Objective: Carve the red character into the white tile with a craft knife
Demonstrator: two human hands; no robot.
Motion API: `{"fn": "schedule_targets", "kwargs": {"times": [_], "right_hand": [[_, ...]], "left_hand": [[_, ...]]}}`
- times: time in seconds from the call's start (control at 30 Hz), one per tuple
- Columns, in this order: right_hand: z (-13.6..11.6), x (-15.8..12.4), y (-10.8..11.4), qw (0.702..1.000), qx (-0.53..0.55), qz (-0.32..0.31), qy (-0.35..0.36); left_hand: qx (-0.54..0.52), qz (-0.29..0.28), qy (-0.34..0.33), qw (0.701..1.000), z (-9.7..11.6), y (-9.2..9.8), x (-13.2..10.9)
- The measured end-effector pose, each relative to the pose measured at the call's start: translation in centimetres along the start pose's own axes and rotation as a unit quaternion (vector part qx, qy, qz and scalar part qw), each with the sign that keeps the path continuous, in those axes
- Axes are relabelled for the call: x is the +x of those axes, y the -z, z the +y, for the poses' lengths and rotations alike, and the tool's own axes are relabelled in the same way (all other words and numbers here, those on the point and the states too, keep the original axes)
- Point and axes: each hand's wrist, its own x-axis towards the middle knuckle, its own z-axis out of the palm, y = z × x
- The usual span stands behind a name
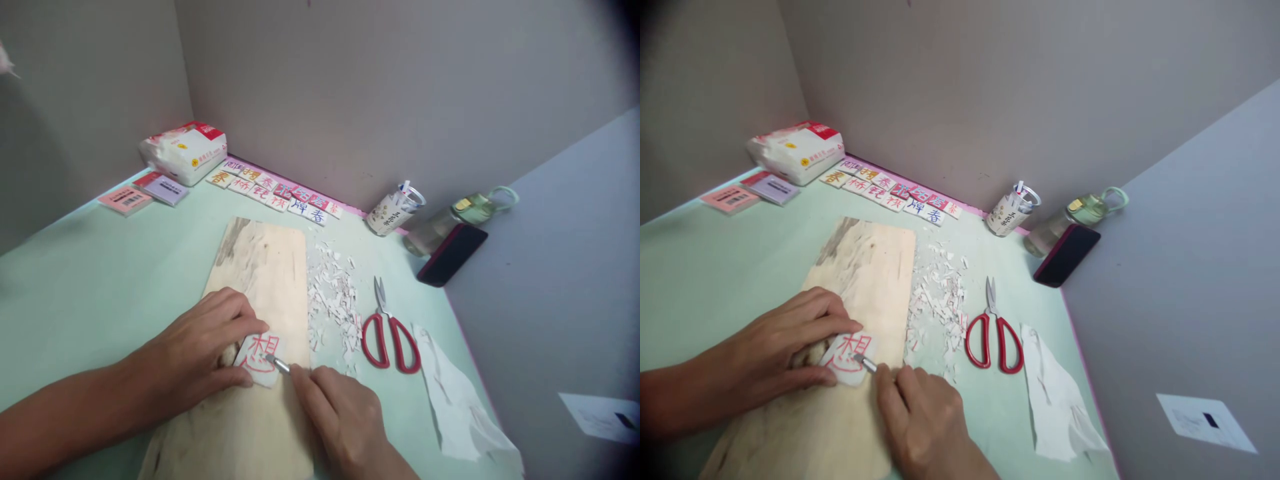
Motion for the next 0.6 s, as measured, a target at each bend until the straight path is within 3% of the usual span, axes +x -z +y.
{"fn": "schedule_targets", "kwargs": {"times": [0.37, 0.6], "right_hand": [[-1.9, -1.6, -0.2, 0.995, -0.065, -0.062, -0.035], [-1.3, -1.0, 0.2, 0.997, -0.004, -0.064, -0.053]], "left_hand": [[-0.017, -0.008, 0.037, 0.999, -0.1, -0.2, -0.2], [-0.028, -0.019, 0.055, 0.998, 0.1, -0.2, -0.4]]}}
